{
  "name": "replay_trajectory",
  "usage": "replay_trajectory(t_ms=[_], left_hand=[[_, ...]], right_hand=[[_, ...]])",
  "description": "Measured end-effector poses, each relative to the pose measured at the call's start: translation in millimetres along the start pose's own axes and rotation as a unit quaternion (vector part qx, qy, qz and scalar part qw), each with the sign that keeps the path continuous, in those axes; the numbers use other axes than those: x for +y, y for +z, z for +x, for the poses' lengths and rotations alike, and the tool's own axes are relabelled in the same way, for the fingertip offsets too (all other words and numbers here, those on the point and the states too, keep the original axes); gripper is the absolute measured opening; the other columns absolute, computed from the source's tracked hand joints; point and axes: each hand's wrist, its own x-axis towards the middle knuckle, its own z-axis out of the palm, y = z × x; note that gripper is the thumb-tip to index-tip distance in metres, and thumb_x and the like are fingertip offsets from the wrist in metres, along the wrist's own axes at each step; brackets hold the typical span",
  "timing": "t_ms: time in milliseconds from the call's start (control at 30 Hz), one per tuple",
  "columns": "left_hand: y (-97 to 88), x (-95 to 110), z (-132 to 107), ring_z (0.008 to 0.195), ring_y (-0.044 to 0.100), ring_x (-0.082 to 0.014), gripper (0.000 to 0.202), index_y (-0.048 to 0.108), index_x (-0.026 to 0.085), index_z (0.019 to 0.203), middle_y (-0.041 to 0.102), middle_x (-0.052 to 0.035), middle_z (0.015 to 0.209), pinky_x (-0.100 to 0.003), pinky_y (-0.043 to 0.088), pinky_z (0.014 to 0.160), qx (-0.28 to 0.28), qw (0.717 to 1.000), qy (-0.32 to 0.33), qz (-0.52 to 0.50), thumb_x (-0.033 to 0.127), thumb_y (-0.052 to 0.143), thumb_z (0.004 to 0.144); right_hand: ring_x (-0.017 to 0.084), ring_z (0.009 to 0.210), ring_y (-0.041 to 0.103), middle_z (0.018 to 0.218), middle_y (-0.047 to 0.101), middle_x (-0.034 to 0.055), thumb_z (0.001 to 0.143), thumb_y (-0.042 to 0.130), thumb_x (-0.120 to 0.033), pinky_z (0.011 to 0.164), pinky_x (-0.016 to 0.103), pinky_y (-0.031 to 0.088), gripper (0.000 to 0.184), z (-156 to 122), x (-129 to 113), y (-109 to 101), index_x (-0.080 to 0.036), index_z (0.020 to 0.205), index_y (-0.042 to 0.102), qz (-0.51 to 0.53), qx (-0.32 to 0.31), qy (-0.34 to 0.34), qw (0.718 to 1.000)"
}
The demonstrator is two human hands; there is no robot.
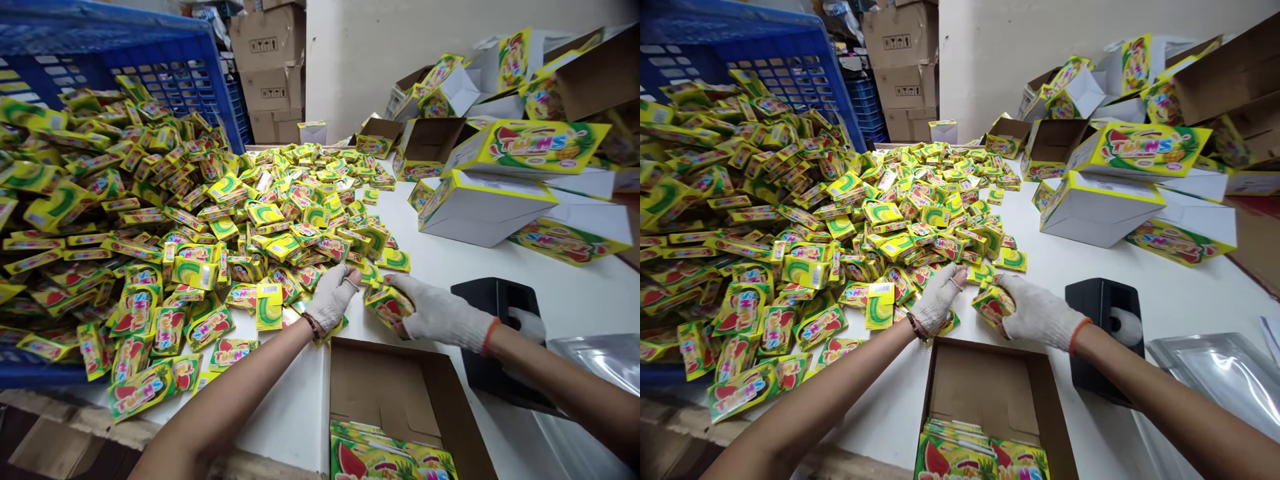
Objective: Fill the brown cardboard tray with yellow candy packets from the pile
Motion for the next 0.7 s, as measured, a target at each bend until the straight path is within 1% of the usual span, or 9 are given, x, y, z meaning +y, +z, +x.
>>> replay_trajectory(t_ms=[67, 133, 233, 333, 400, 500, 567, 633, 700], left_hand=[[5.5, -2, 3, 0.122, 0.058, -0.0234, 0.045, 0.055, 0.015, 0.129, 0.063, -0.0126, 0.133, -0.038, 0.044, 0.108, -0.036, 0.999, 0.033, -0.008, 0.042, 0.05, 0.093], [14.3, -6, 6, 0.134, 0.051, -0.027, 0.059, 0.047, 0.012, 0.14, 0.055, -0.0167, 0.145, -0.041, 0.038, 0.115, -0.08, 0.995, 0.053, 0.01, 0.042, 0.055, 0.09], [27.8, -18, 8, 0.144, 0.04, -0.0291, 0.072, 0.037, 0.011, 0.15, 0.045, -0.019, 0.154, -0.045, 0.03, 0.121, -0.112, 0.99, 0.072, 0.051, 0.043, 0.055, 0.089], [37.8, -30, 9, 0.15, 0.03, -0.0281, 0.077, 0.027, 0.013, 0.155, 0.033, -0.0175, 0.161, -0.046, 0.024, 0.124, -0.132, 0.985, 0.093, 0.053, 0.042, 0.054, 0.089], [43.0, -36, 11, 0.152, 0.024, -0.0293, 0.08, 0.025, 0.012, 0.156, 0.028, -0.0187, 0.163, -0.047, 0.02, 0.125, -0.153, 0.982, 0.103, 0.05, 0.041, 0.055, 0.088], [47.7, -37, 17, 0.152, 0.024, -0.0305, 0.081, 0.024, 0.008, 0.156, 0.027, -0.0217, 0.162, -0.047, 0.019, 0.125, -0.173, 0.978, 0.107, 0.046, 0.039, 0.054, 0.087], [46.9, -31, 21, 0.152, 0.025, -0.0292, 0.078, 0.026, 0.009, 0.155, 0.029, -0.0202, 0.161, -0.045, 0.019, 0.126, -0.178, 0.978, 0.098, 0.039, 0.039, 0.053, 0.088], [41.4, -23, 23, 0.151, 0.026, -0.0279, 0.075, 0.029, 0.012, 0.154, 0.032, -0.017, 0.161, -0.044, 0.017, 0.126, -0.17, 0.982, 0.082, 0.019, 0.039, 0.055, 0.089], [30.7, -16, 19, 0.15, 0.029, -0.0267, 0.069, 0.035, 0.015, 0.152, 0.038, -0.0141, 0.159, -0.042, 0.019, 0.126, -0.127, 0.99, 0.056, -0.021, 0.04, 0.054, 0.09]], right_hand=[[0.039, 0.109, 0.061, 0.119, 0.065, 0.0188, 0.059, 0.072, -0.031, 0.096, 0.05, 0.049, 0.084, 2, 5, 7, -0.015, 0.139, 0.056, -0.153, 0.036, -0.037, 0.987], [0.044, 0.12, 0.055, 0.129, 0.058, 0.024, 0.056, 0.073, -0.034, 0.102, 0.055, 0.044, 0.099, 4, 19, 16, -0.011, 0.148, 0.046, -0.221, 0.049, -0.062, 0.972], [0.048, 0.137, 0.037, 0.148, 0.039, 0.0296, 0.049, 0.078, -0.04, 0.11, 0.059, 0.037, 0.124, 2, 52, 32, -0.007, 0.157, 0.027, -0.208, 0.06, -0.071, 0.974], [0.049, 0.148, 0.018, 0.156, 0.019, 0.0306, 0.048, 0.081, -0.043, 0.114, 0.061, 0.031, 0.139, -4, 82, 45, -0.009, 0.16, 0.007, -0.141, 0.09, -0.057, 0.984], [0.048, 0.146, 0.022, 0.154, 0.017, 0.0286, 0.05, 0.081, -0.043, 0.113, 0.06, 0.034, 0.138, -5, 89, 52, -0.013, 0.16, 0.004, -0.092, 0.106, -0.057, 0.989], [0.041, 0.134, 0.043, 0.144, 0.028, 0.0223, 0.055, 0.08, -0.04, 0.111, 0.054, 0.041, 0.121, 1, 79, 54, -0.015, 0.157, 0.02, -0.04, 0.118, -0.053, 0.991], [0.039, 0.128, 0.049, 0.135, 0.036, 0.0197, 0.055, 0.081, -0.038, 0.112, 0.051, 0.04, 0.107, 6, 65, 48, -0.013, 0.149, 0.037, -0.019, 0.113, -0.037, 0.993], [0.04, 0.125, 0.05, 0.13, 0.044, 0.0184, 0.05, 0.083, -0.034, 0.114, 0.052, 0.038, 0.098, 6, 50, 33, -0.012, 0.14, 0.05, 0.011, 0.108, -0.007, 0.994], [0.041, 0.122, 0.053, 0.127, 0.051, 0.0163, 0.045, 0.086, -0.029, 0.114, 0.054, 0.037, 0.095, -2, 36, 12, -0.016, 0.135, 0.056, 0.082, 0.109, 0.039, 0.99]])
